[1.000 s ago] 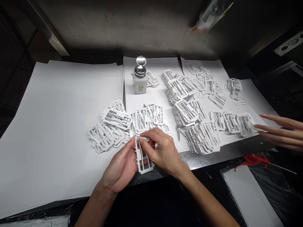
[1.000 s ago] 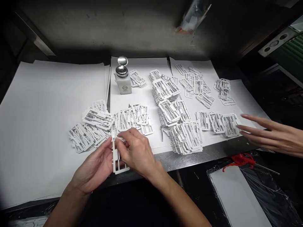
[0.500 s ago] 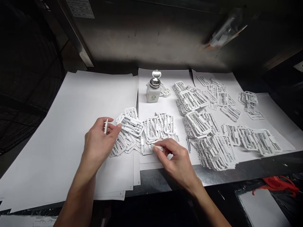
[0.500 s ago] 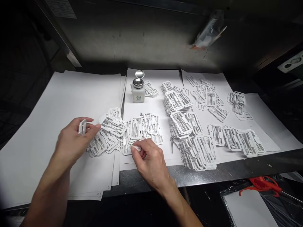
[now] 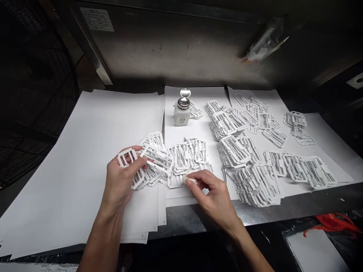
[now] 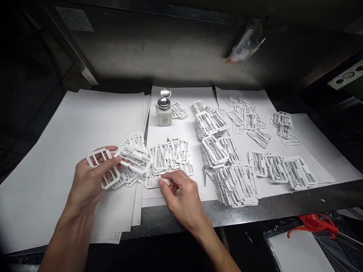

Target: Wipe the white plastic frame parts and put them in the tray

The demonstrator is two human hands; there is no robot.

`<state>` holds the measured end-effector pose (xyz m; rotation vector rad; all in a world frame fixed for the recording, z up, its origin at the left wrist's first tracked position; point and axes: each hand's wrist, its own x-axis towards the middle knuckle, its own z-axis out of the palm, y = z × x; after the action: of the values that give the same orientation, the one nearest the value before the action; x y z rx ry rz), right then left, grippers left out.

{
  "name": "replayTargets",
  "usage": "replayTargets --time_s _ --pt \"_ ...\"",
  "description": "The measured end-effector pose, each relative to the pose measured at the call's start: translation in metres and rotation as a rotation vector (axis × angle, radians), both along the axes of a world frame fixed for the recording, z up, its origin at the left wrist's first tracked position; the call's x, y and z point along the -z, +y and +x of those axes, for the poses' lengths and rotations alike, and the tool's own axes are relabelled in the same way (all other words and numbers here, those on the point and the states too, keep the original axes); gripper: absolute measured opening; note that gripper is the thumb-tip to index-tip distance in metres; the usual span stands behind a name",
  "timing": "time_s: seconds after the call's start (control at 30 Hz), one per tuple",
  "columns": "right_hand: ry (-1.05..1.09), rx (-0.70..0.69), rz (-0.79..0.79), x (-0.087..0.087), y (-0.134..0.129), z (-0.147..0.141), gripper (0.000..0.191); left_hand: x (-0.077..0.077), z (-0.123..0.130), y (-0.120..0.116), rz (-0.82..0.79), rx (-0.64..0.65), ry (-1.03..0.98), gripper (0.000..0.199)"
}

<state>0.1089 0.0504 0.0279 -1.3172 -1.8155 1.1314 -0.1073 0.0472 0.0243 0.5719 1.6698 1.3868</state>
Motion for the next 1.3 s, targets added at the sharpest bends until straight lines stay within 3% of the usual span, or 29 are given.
replayTargets --time_s 0.1,0.27,0.47,0.63,0.8,0.9,1.13,1.3 --pt "0.034 0.034 -0.005 -0.003 0.0 0.006 0.009 -0.001 0.01 -0.011 -0.004 0.09 -0.133 0.038" --pt "0.074 0.089 0.019 -0.008 0.0 0.008 0.01 0.006 0.03 -0.028 -0.004 0.169 -0.163 0.037" --pt "0.075 -0.047 0.149 -0.01 -0.004 -0.014 0.015 0.002 0.054 -0.037 -0.012 0.286 -0.112 0.037" --pt "-0.003 -0.079 0.207 -0.006 -0.002 -0.008 0.015 -0.003 0.059 -0.037 -0.036 0.245 -0.109 0.037" --pt "-0.071 0.019 0.16 -0.007 0.002 0.011 0.012 0.005 0.055 -0.038 -0.076 0.265 -0.189 0.037" --pt "-0.072 -0.018 0.131 -0.01 -0.001 0.013 0.012 0.007 0.055 -0.037 -0.097 0.252 -0.213 0.038" --pt "-0.125 -0.146 0.013 -0.004 -0.023 0.028 0.012 0.003 0.055 -0.028 -0.109 0.009 -0.223 0.04" --pt "-0.125 -0.098 -0.023 -0.004 -0.033 0.036 0.011 0.004 0.057 -0.026 -0.095 -0.009 -0.211 0.039"
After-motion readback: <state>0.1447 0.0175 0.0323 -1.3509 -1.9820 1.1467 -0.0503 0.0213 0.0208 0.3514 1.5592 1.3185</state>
